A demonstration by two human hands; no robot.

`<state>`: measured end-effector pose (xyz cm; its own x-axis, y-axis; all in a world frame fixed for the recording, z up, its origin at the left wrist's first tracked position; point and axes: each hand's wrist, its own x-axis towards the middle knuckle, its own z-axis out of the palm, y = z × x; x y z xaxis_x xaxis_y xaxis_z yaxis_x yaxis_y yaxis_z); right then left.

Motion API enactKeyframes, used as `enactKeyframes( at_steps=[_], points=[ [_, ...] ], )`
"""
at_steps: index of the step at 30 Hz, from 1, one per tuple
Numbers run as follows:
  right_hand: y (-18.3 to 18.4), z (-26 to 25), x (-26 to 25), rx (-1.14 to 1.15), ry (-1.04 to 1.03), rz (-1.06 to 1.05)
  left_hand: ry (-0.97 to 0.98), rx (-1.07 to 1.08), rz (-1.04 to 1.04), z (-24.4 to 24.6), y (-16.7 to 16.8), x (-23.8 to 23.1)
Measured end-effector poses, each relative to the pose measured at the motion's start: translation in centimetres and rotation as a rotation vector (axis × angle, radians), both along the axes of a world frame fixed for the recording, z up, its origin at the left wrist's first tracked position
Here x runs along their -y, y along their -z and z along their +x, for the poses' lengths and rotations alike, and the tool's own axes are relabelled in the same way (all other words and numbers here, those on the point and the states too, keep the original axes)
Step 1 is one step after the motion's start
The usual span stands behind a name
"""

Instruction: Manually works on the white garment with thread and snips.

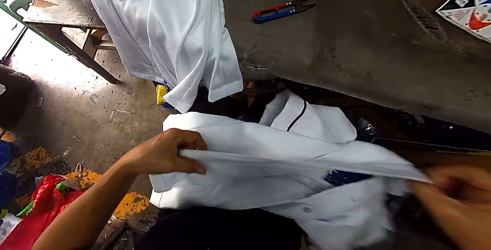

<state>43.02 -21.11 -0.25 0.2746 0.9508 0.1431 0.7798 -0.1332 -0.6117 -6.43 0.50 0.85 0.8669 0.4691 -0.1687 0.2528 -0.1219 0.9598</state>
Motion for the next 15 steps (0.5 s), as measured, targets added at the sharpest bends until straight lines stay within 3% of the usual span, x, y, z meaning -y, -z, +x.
enactKeyframes(
  at_steps=[3, 6, 10, 12, 15],
  points=[
    [2.6, -0.7, -2.2, -0.016, 0.084, -0.194, -0.013, -0.027, -0.149, 0.8, 2.0, -1.3],
    [0.6, -1.1, -1.5, -0.204, 0.061, -0.065, -0.016, -0.053, -0.113, 0.7, 1.6, -1.5],
    [2.3, 4.1, 1.1, -0.445, -0.37, 0.097, 0.018, -0.073, -0.034, 0.9, 1.1, -2.3],
    [-0.5, -0.3, -0.9, -0.472, -0.247, 0.101, 0.032, -0.056, -0.063, 0.9, 1.0, -2.5],
    [-2.1, -3.3, -4.1, -0.282, -0.086, 0.019, 0.035, -0.086, -0.078, 0.7, 1.0, -2.9]
  ],
)
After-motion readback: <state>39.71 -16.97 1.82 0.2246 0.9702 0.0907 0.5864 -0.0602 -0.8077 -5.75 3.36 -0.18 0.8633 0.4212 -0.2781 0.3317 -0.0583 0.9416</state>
